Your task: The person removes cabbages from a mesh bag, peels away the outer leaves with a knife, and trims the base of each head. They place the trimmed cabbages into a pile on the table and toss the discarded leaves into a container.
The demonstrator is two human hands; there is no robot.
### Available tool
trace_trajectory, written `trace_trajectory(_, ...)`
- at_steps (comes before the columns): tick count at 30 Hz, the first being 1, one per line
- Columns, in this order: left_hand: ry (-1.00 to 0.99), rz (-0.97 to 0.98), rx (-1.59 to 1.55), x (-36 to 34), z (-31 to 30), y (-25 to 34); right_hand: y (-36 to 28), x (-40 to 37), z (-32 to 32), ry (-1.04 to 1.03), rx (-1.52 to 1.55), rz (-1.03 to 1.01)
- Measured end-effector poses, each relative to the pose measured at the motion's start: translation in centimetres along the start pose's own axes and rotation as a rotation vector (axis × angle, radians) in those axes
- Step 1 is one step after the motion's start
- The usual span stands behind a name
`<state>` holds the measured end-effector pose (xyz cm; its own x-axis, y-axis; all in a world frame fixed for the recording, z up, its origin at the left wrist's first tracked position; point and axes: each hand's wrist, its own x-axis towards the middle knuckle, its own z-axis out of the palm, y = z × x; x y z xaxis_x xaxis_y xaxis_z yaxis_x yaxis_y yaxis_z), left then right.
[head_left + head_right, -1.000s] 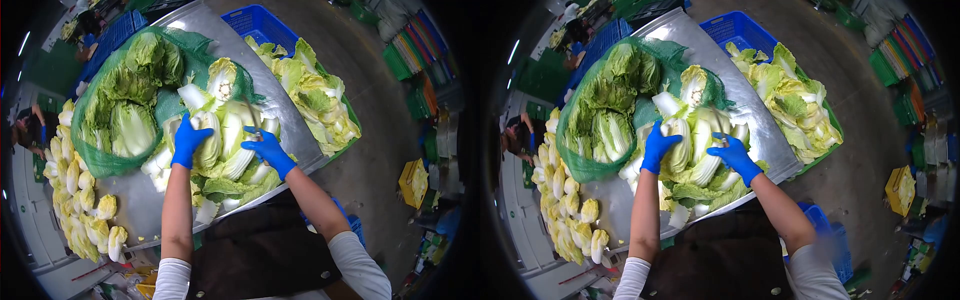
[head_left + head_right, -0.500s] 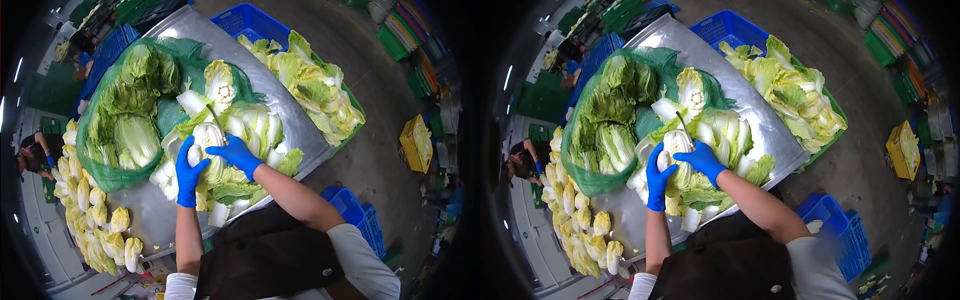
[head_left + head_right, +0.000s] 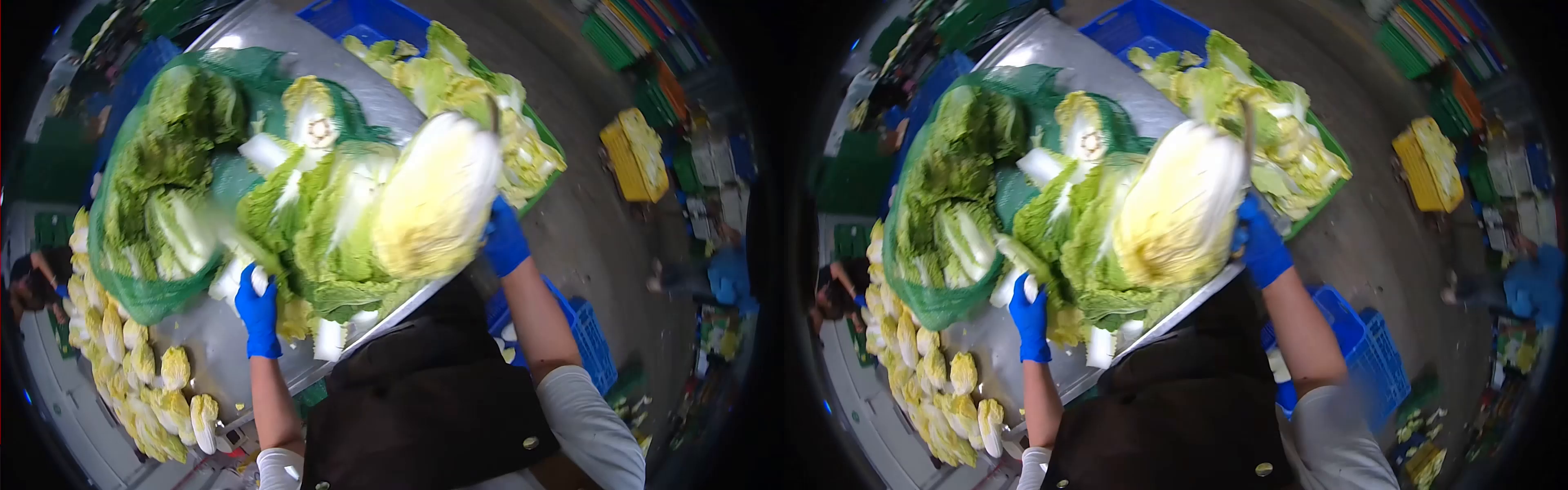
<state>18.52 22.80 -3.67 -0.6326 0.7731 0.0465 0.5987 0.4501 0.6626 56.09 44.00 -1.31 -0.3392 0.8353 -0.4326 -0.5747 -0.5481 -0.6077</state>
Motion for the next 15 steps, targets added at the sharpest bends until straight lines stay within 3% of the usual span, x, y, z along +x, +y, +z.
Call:
trace_trajectory(1, -0.033, -0.116, -0.029, -0.4, 0.2, -0.8, -1.9, -1.0, -1.3, 0.128, 0.024, -0.042)
trace_trajectory(2, -0.055, -0.110, -0.125, -0.7, 0.1, -2.3, -3.8, -1.9, -2.6, 0.256, 0.042, -0.086)
trace_trajectory(5, -0.057, 0.094, -0.119, -1.1, -1.7, -2.9, -8.5, -7.7, -13.2, 0.380, -0.047, -0.131)
trace_trajectory(7, 0.069, 0.064, -0.211, -1.3, -2.8, -3.5, -10.8, -13.0, -18.8, 0.383, -0.254, -0.134)
trace_trajectory(10, 0.198, -0.013, -0.186, -0.7, -4.6, -7.0, -12.5, -21.3, -26.8, 0.394, -0.497, 0.155)
trace_trajectory(12, 0.245, -0.084, -0.077, -0.3, -5.2, -8.9, -11.4, -23.7, -26.7, 0.467, -0.737, 0.434)
trace_trajectory(13, 0.258, -0.142, -0.165, -0.2, -5.0, -9.0, -11.5, -23.8, -24.1, 0.507, -0.861, 0.566)
trace_trajectory(15, 0.272, -0.245, -0.343, 0.5, -3.5, -9.7, -10.0, -21.6, -21.0, 0.479, -0.888, 0.450)
